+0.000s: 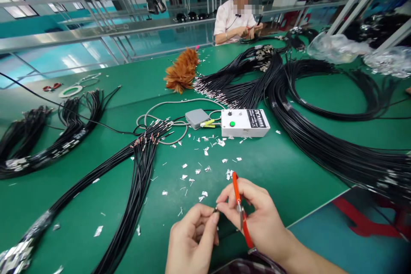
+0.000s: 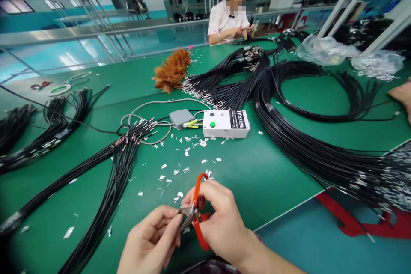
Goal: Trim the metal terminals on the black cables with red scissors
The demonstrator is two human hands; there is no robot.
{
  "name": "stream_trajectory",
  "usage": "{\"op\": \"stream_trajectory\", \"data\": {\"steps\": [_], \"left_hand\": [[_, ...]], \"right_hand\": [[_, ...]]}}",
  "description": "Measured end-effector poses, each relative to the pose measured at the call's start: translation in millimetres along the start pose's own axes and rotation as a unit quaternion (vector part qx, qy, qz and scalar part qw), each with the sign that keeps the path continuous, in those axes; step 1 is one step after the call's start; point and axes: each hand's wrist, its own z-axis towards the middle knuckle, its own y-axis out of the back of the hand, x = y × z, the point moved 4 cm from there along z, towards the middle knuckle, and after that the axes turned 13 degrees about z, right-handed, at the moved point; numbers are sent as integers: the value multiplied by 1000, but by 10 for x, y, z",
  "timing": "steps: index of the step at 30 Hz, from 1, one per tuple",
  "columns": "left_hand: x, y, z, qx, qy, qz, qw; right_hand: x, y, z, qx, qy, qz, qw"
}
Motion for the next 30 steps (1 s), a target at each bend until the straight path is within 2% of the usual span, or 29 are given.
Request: {"op": "stream_trajectory", "data": {"steps": [2,4,7,10,12,14,16,19,21,30], "left_hand": [[32,-20,28,25,16,-55,998],[75,-46,61,66,44,-127,989],[122,-55,95,110,77,-208,969],[104,-6,99,104,71,-232,965],[58,32,81,93,59,-230,967],[7,53,54,91,58,-225,968],[-36,60,30,93,63,-220,969],[-75,65,13,89,64,-218,970],[-82,68,7,80,62,-216,971],[-62,73,-15,39,49,-181,982]], "right_hand": [[40,-36,8,20,106,-61,992],[63,-85,-9,31,194,-127,972],[64,-168,-60,27,249,-155,956],[44,-213,-116,39,225,-87,970],[-4,-162,-121,25,149,-48,987],[-67,-46,-101,-14,57,-67,996],[-97,67,-62,-30,7,-153,988],[-73,116,0,3,31,-313,949],[-47,87,14,17,63,-373,925],[8,-32,15,37,70,-438,895]]}}
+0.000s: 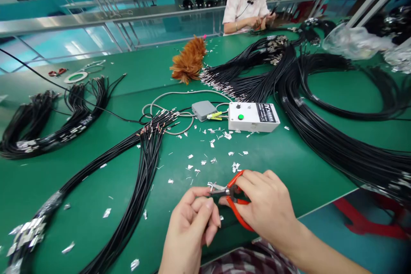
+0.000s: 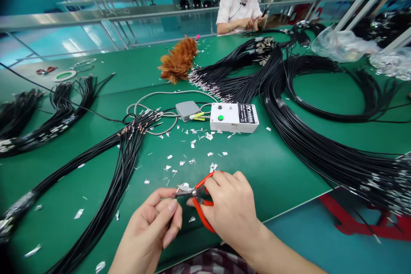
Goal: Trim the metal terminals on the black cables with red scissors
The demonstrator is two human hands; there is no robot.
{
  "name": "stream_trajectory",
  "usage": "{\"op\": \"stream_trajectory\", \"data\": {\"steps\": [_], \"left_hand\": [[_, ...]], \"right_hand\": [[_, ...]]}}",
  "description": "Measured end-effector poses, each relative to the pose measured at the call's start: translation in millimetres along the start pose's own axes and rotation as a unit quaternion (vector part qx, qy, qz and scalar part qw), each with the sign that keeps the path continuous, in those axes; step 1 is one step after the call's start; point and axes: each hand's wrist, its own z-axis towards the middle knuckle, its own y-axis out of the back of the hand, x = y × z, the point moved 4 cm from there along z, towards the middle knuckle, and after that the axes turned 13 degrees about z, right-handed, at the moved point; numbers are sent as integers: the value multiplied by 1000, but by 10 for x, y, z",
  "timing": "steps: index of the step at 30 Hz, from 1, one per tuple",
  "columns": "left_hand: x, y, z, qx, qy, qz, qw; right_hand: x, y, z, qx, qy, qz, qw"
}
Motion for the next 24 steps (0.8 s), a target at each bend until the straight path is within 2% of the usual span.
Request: {"op": "stream_trajectory", "data": {"steps": [5,12,15,18,20,24], "left_hand": [[3,7,4,-13,-16,20,1000],[4,-29,-3,1,13,-10,1000],[10,-19,7,7,30,-31,999],[6,14,14,20,30,-62,997],[-2,40,12,29,27,-82,996],[-16,70,-10,37,31,-82,995]], "right_hand": [[4,44,2,3,22,-33,999],[-15,47,-3,35,55,-74,995],[-48,49,27,49,48,-23,997],[-102,65,55,38,-13,61,997],[-117,58,58,28,-44,78,996],[-51,-6,40,26,-12,72,997]]}}
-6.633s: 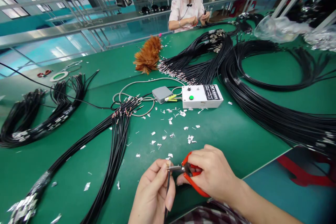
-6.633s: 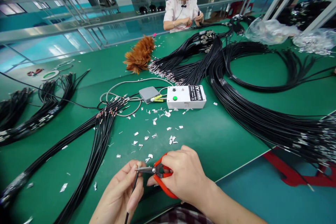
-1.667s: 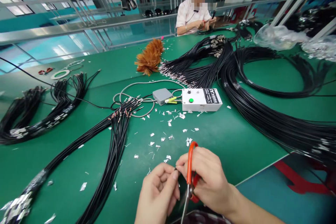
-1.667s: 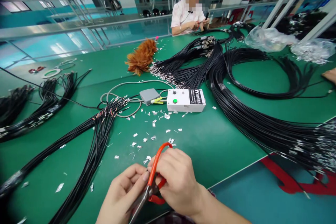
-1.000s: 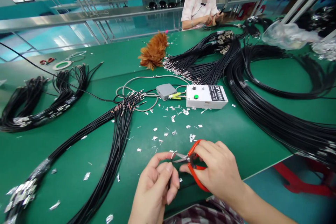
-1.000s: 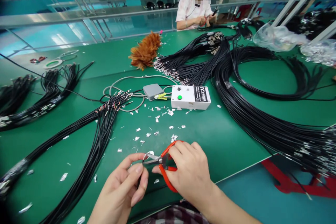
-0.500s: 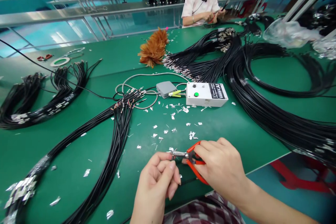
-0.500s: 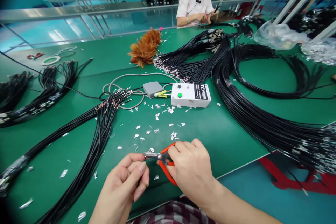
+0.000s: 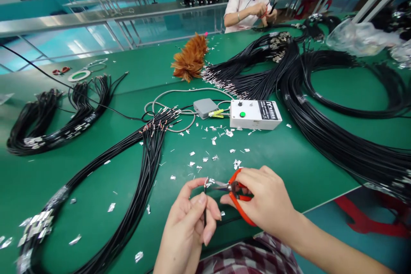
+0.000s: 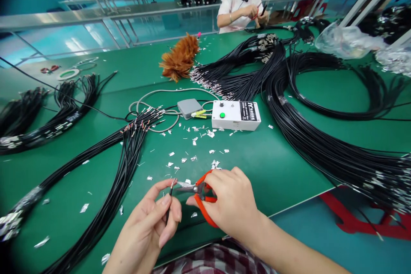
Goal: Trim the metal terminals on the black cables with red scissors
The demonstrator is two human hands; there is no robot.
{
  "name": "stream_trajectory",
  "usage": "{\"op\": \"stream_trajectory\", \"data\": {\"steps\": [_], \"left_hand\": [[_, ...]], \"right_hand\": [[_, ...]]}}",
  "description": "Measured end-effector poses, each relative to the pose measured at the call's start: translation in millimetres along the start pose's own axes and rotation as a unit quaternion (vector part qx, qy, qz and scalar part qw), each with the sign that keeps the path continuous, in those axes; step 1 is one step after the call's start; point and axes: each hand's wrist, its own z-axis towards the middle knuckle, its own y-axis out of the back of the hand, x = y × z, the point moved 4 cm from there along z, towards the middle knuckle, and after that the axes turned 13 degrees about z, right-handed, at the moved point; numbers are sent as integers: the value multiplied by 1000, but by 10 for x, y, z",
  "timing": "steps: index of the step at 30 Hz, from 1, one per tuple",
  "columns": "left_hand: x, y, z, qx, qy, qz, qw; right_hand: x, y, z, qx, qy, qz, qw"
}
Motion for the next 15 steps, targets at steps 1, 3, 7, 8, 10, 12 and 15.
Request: {"op": "stream_trajectory", "data": {"steps": [1,3,7,8,10,12,15], "left_hand": [[-2,-1,-7,0,3,1,1000],[-3,-7,-23,-3,9,-3,1000],[-1,-24,-52,-4,20,-7,1000],[0,-26,-58,-4,21,-4,1000],[-1,-26,-67,-2,18,3,1000],[1,-23,-73,1,13,13,1000],[15,-18,-74,11,9,25,1000]], "right_hand": [[19,-18,-3,-1,15,-6,1000],[50,-44,-1,-6,41,-22,999],[82,-66,38,3,69,-65,995],[88,-67,50,7,74,-75,994],[95,-66,68,17,79,-86,993],[90,-64,74,25,80,-87,993],[64,-66,58,33,80,-84,993]]}}
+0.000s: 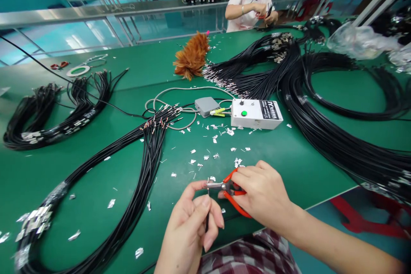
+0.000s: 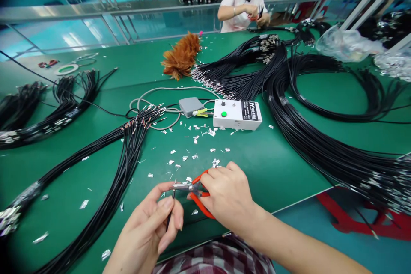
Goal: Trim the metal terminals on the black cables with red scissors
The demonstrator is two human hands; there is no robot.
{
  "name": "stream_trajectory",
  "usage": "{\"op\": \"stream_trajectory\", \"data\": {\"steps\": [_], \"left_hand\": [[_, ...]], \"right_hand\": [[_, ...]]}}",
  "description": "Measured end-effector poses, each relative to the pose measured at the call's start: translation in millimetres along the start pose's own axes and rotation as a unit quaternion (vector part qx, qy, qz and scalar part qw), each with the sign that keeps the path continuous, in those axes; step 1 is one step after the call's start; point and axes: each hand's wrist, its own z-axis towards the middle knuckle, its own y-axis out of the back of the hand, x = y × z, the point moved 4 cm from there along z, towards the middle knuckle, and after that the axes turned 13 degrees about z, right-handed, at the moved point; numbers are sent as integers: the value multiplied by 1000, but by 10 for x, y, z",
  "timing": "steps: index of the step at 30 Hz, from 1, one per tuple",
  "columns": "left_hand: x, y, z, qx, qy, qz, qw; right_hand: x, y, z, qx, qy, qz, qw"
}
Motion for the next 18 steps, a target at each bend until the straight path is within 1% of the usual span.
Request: {"op": "stream_trajectory", "data": {"steps": [2,3,4,5,6,7,8,9,10,11,12,14,16,18], "left_hand": [[10,-2,5,8,-2,9,1000],[11,-5,9,12,-7,16,1000],[9,-9,12,12,-15,26,999],[5,-12,14,7,-26,40,999],[-2,-14,14,-3,-40,57,998],[-8,-17,12,-17,-53,76,996],[-12,-20,7,-32,-65,94,993],[-13,-26,0,-46,-75,111,990],[-12,-35,-7,-57,-83,128,987],[-9,-44,-14,-67,-90,144,983],[-8,-52,-21,-75,-99,160,979],[-13,-62,-35,-96,-122,196,968],[-22,-66,-47,-114,-145,230,955],[-24,-69,-54,-120,-162,253,946]], "right_hand": [[-21,-10,-18,6,-10,26,1000],[-39,-18,-24,13,-32,64,997],[-64,-30,-27,23,-69,124,990],[-92,-48,-29,35,-121,208,970],[-115,-69,-33,43,-179,304,935],[-127,-91,-35,44,-233,401,885],[-125,-108,-32,37,-272,487,829],[-113,-118,-23,26,-293,557,777],[-95,-123,-9,13,-300,611,732],[-77,-126,4,1,-300,651,697],[-61,-133,14,-9,-298,683,667],[-40,-159,17,-20,-299,725,620],[-32,-199,2,-16,-312,749,584],[-31,-241,-16,1,-327,767,552]]}}
